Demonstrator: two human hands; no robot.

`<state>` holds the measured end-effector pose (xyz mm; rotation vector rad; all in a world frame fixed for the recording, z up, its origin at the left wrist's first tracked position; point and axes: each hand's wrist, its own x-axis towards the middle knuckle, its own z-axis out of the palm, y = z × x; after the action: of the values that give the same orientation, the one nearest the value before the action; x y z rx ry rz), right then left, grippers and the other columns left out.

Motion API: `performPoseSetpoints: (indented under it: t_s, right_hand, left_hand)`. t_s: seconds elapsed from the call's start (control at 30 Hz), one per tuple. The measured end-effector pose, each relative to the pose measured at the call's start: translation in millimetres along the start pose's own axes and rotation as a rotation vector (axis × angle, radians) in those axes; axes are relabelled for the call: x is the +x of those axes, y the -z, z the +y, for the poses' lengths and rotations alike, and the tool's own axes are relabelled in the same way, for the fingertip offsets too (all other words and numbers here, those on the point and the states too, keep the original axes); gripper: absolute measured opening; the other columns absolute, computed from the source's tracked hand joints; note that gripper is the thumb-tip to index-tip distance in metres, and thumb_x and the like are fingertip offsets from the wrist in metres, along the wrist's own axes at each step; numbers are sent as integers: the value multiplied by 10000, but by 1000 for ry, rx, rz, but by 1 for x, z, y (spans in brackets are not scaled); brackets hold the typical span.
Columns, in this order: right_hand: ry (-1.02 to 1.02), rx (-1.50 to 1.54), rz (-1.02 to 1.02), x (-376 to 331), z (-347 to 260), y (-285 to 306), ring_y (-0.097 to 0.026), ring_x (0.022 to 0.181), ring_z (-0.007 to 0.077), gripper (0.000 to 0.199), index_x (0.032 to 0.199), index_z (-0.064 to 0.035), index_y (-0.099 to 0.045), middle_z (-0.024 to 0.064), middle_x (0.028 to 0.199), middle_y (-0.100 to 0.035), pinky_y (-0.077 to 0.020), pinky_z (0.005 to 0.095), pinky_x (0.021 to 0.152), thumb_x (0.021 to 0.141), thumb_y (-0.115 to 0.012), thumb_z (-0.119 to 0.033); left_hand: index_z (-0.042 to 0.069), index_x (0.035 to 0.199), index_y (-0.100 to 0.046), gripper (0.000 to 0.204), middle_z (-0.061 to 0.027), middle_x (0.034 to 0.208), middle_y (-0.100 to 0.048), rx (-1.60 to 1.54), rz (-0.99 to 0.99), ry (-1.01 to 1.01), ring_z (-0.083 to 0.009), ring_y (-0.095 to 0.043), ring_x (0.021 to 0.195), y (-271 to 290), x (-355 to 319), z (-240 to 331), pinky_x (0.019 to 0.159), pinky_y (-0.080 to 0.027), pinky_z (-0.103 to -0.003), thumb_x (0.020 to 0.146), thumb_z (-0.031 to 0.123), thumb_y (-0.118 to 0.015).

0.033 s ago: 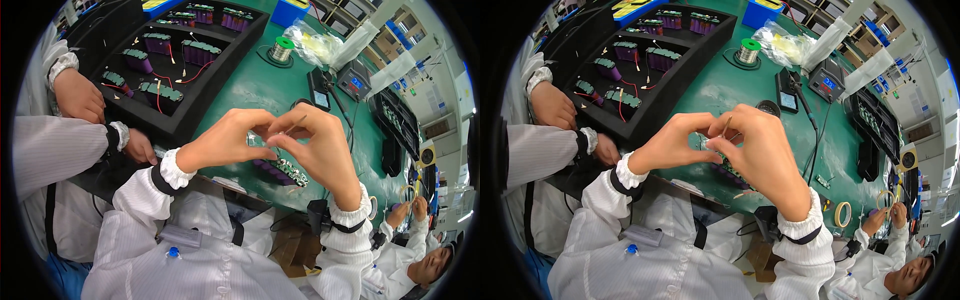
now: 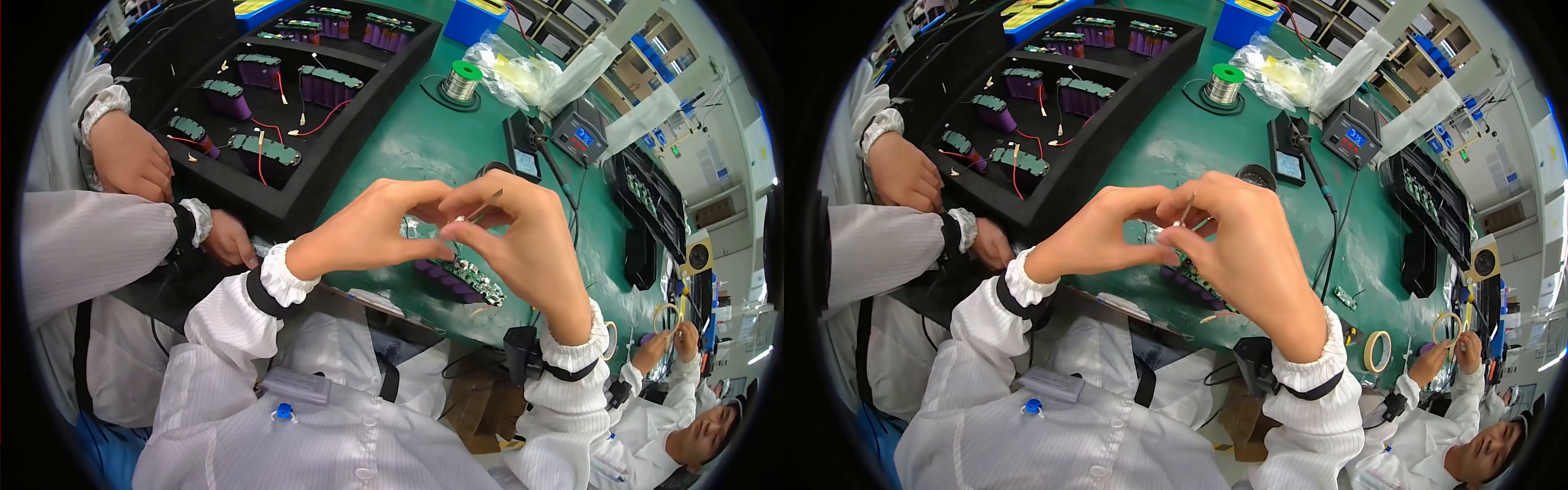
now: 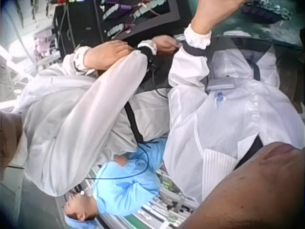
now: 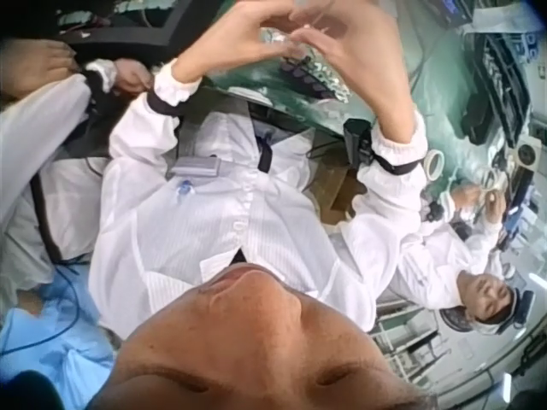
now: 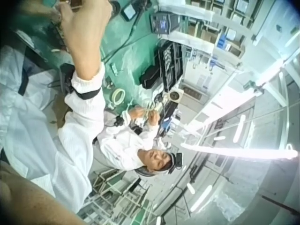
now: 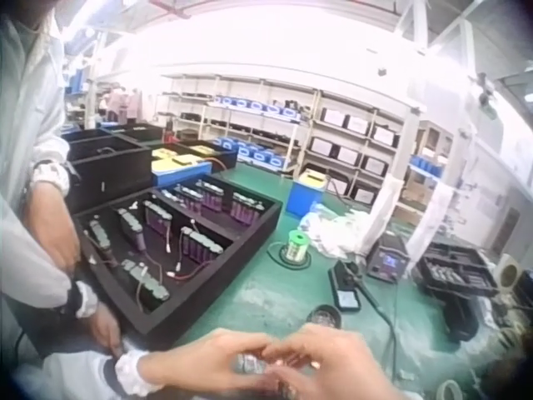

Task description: Soldering a circuit board to a battery pack and securing components with tape.

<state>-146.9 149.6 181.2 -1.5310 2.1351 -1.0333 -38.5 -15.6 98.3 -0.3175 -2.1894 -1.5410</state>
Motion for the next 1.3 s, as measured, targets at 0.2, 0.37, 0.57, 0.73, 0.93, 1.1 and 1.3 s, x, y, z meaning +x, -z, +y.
performPoseSetpoints:
  t_s: [0.2, 0.37, 0.57, 0.73, 0.93, 1.1, 1.3]
  right_hand:
    - [92, 7, 22, 1, -2, -1, -725, 908, 187, 227, 1026, 2, -729, 80, 970, -712, -607, 316, 800, 810, -776, 52]
    - [58, -31, 39, -2, 0, -4, -726, 908, 188, 238, 1037, 4, -727, 78, 897, -712, -608, 316, 809, 813, -755, 80]
    - [102, 119, 133, -1, 3, -9, -708, 771, 278, 157, 962, -20, -733, 115, 824, -686, -607, 344, 741, 815, -747, 36]
    - [137, 15, 89, -5, -7, -6, -723, 896, 183, 206, 1019, 30, -732, 88, 952, -724, -606, 320, 822, 820, -748, 81]
    - [44, 112, 92, -5, -3, -5, -710, 885, 177, 243, 1048, 14, -737, 83, 993, -718, -601, 318, 818, 814, -761, 75]
    - [61, 95, 133, -5, -4, -7, -707, 890, 162, 256, 1063, 9, -735, 89, 984, -721, -601, 307, 803, 816, -774, 65]
    - [85, 44, 132, -5, 1, -8, -710, 850, 229, 297, 1084, 7, -712, 129, 981, -736, -606, 341, 767, 796, -758, 64]
  left_hand:
    - [-33, 1092, -674, 321, -141, 968, -765, -56, 13, 158, -232, -769, 916, 5, -2, 4, 826, -585, -333, 814, 34, -818]
    - [-33, 1081, -675, 301, -134, 942, -769, 50, 4, 80, -225, -769, 898, 1, 2, 7, 816, -587, -331, 819, 23, -811]
    - [-30, 1060, -674, 304, -118, 922, -753, -89, 61, 74, -203, -753, 852, 3, -3, 3, 787, -585, -321, 808, 40, -829]
    - [-26, 1081, -670, 314, -142, 1009, -763, 12, 21, 142, -220, -760, 981, 3, 2, 12, 859, -583, -336, 814, 42, -820]
    - [-23, 1078, -663, 329, -129, 921, -763, -103, 109, -6, -217, -765, 861, -6, -2, 2, 825, -573, -326, 808, 57, -834]
    - [-16, 1090, -668, 345, -119, 904, -758, -28, 81, 94, -223, -756, 872, -2, 0, 5, 826, -573, -334, 809, 84, -841]
    - [-26, 1066, -657, 370, -113, 872, -748, 132, 91, -14, -261, -749, 836, -6, 2, 5, 804, -577, -338, 785, 101, -861]
